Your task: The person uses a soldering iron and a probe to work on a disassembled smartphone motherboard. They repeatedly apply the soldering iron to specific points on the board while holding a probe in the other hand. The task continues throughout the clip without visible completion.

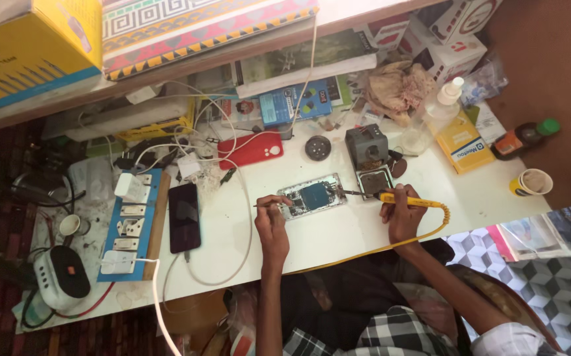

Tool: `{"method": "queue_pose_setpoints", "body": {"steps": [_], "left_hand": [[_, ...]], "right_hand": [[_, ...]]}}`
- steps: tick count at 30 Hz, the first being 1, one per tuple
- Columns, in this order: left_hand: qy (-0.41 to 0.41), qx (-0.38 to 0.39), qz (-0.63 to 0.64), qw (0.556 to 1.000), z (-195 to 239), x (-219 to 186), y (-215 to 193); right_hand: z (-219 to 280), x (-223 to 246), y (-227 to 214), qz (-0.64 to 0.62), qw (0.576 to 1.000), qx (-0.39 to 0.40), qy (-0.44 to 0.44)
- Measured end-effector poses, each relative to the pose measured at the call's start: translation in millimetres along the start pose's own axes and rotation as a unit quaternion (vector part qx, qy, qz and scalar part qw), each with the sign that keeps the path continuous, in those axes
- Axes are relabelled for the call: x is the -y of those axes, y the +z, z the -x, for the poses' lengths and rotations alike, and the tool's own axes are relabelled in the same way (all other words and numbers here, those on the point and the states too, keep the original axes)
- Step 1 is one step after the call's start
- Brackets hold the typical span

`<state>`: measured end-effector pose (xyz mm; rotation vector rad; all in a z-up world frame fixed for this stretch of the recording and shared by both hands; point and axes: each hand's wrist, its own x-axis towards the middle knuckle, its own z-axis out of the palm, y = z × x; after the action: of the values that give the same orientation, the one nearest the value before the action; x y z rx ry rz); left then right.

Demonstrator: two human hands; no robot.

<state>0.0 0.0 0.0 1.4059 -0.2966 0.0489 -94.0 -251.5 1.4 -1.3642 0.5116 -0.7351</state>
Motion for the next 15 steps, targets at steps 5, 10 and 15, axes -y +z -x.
{"method": "queue_pose_setpoints", "body": {"steps": [5,10,15], "left_hand": [[-0.033,-0.002,-0.002,0.999,-2.9,-0.8,-5.4],[0.018,0.015,-0.01,1.0,-5.6,2.5,-4.6],[0.048,0.014,0.029,0.998,-3.2,13.2,-2.9]], "right_hand": [[4.2,2.6,0.2,-0.008,1.0,0.001,0.005],[1.4,7.0,3.3,-0.01,0.999,-0.01,0.032],[2.1,-1.2,-2.2,-0.024,0.997,-0.043,0.052]]}}
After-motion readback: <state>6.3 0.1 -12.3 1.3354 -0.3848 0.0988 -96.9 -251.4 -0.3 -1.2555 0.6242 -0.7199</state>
